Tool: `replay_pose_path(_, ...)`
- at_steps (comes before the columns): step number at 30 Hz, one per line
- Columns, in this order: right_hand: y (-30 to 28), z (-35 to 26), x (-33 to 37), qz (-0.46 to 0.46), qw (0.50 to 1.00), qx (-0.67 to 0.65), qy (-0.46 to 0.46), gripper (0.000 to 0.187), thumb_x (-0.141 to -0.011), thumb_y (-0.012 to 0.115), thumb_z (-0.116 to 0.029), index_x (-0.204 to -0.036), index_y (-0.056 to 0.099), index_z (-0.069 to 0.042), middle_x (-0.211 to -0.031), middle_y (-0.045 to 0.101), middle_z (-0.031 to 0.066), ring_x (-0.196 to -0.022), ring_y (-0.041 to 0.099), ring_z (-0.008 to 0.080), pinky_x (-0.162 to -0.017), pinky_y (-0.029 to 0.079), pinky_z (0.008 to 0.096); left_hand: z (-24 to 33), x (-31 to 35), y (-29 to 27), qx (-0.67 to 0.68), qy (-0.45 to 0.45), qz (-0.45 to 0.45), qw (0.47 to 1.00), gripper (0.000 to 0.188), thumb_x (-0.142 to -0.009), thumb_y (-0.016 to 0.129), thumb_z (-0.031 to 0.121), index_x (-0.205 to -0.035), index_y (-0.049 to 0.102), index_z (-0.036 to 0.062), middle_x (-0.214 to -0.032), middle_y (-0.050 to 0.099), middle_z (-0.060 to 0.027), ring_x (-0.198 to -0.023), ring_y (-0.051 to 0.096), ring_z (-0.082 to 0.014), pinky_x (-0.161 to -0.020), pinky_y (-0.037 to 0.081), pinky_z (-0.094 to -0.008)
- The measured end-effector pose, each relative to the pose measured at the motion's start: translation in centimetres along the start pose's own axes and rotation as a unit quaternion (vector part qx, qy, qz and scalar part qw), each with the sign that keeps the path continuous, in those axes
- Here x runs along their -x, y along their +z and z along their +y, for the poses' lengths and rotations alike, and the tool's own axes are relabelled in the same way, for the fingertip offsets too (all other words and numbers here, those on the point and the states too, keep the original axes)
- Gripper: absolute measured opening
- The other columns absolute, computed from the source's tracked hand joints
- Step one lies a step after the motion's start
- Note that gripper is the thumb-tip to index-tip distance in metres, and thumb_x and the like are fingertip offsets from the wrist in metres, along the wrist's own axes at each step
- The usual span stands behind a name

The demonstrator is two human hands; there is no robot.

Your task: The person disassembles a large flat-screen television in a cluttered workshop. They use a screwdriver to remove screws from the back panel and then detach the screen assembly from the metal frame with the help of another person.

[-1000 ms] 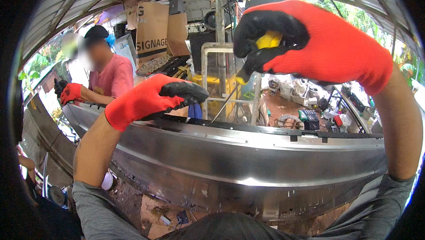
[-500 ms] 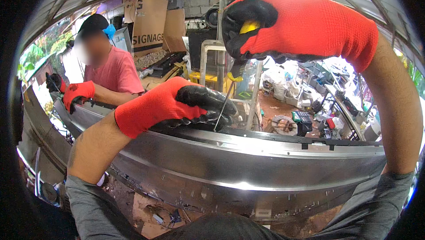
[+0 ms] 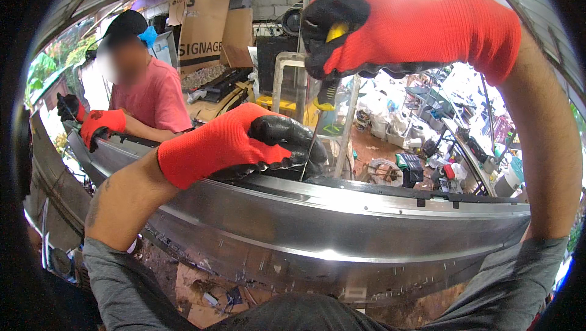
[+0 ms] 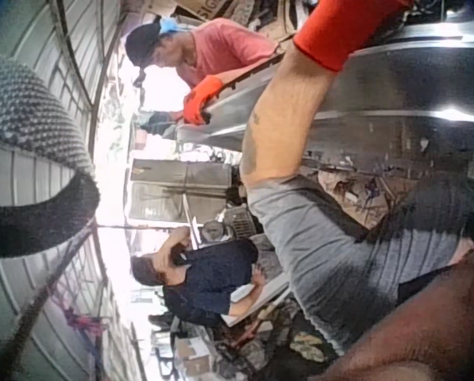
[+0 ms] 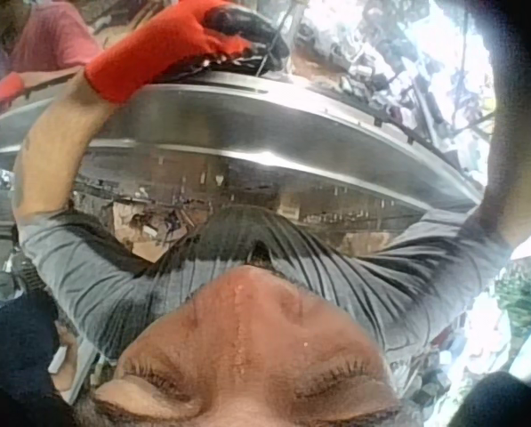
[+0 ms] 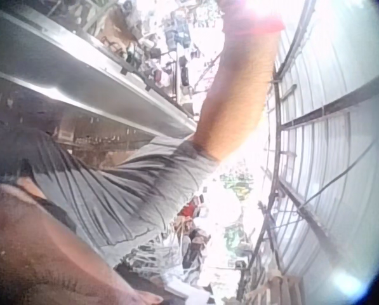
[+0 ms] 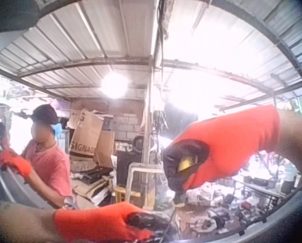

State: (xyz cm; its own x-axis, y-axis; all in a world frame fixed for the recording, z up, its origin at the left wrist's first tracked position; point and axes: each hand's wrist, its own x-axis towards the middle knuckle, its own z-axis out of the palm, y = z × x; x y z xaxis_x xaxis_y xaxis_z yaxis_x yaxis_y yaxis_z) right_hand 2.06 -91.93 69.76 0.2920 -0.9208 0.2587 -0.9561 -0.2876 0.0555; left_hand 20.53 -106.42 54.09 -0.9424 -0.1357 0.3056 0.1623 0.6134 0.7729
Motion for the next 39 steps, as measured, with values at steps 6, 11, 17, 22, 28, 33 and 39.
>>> replay_pose_path(6,-1.0,-2.9,-0.7,-0.022,0.996,0.086,-0.003,0.052,-0.074,0.082,-0.025,-0.119,0.064,-0.005,-0.111,0.065,0.0111,-0.101,0.063,0.0211,-0.090,0.049,0.0345,1.0,0.5,0.7,-0.023,0.073,0.057,0.995,0.031,-0.086,0.068,0.005,-0.117,0.068,0.0032,-0.100,0.071,-0.0029,-0.090,0.060,-0.0085,-0.082,0.049,-0.0257)
replay_pose_path(11,0.4,0.3,0.2,0.058,0.990,0.069,-0.105,0.056,-0.074,0.081,-0.018,-0.124,0.061,-0.005,-0.112,0.065,0.0106,-0.102,0.063,0.0208,-0.091,0.049,0.0345,1.5,-0.7,0.6,0.043,0.050,0.016,0.998,0.034,-0.085,0.067,0.001,-0.119,0.065,0.0011,-0.109,0.070,-0.0070,-0.101,0.062,-0.0120,-0.091,0.048,-0.0285)
replay_pose_path(17,-0.5,-0.6,-1.1,-0.063,0.988,0.024,-0.142,0.063,-0.073,0.081,-0.013,-0.130,0.057,-0.006,-0.113,0.066,0.0089,-0.103,0.063,0.0193,-0.093,0.049,0.0341,1.4,-0.3,0.9,0.071,0.097,0.014,0.993,0.021,-0.088,0.062,-0.001,-0.108,0.067,-0.0008,-0.107,0.070,-0.0059,-0.102,0.064,-0.0136,-0.091,0.048,-0.0277)
replay_pose_path(22,0.7,-0.2,-1.1,0.042,0.965,-0.013,-0.259,0.044,-0.074,0.079,-0.009,-0.113,0.062,-0.004,-0.100,0.068,0.0072,-0.092,0.063,0.0171,-0.085,0.051,0.0330,-0.1,-1.0,0.7,0.097,0.109,0.000,0.989,0.030,-0.085,0.061,-0.005,-0.114,0.063,0.0006,-0.112,0.069,-0.0111,-0.106,0.063,-0.0167,-0.095,0.048,-0.0311)
replay_pose_path(28,0.1,-1.3,-3.0,-0.097,0.983,-0.067,-0.142,0.030,-0.074,0.079,-0.014,-0.098,0.064,-0.004,-0.094,0.068,0.0088,-0.087,0.065,0.0194,-0.080,0.051,0.0351,0.1,-1.4,0.1,-0.004,0.101,0.013,0.995,0.028,-0.087,0.065,-0.002,-0.114,0.059,0.0016,-0.114,0.067,-0.0116,-0.104,0.063,-0.0161,-0.093,0.049,-0.0312)
replay_pose_path(33,0.5,-1.4,-0.5,0.062,0.970,0.224,-0.069,0.041,-0.080,0.075,-0.033,-0.111,0.066,-0.009,-0.102,0.068,0.0111,-0.092,0.067,0.0283,-0.082,0.052,0.0360,-0.4,-2.4,-0.3,0.018,0.108,-0.031,0.994,0.035,-0.084,0.071,0.001,-0.118,0.060,0.0017,-0.117,0.066,-0.0107,-0.108,0.062,-0.0155,-0.095,0.048,-0.0319)
replay_pose_path(39,-0.3,0.4,-0.8,0.014,0.975,0.147,-0.164,0.046,-0.079,0.079,-0.024,-0.119,0.064,-0.007,-0.105,0.066,0.0111,-0.093,0.066,0.0263,-0.082,0.052,0.0346,1.1,-1.5,0.4,0.134,0.014,-0.016,0.991,0.050,-0.081,0.068,-0.009,-0.127,0.052,0.0033,-0.117,0.066,-0.0078,-0.108,0.062,-0.0152,-0.091,0.051,-0.0305)
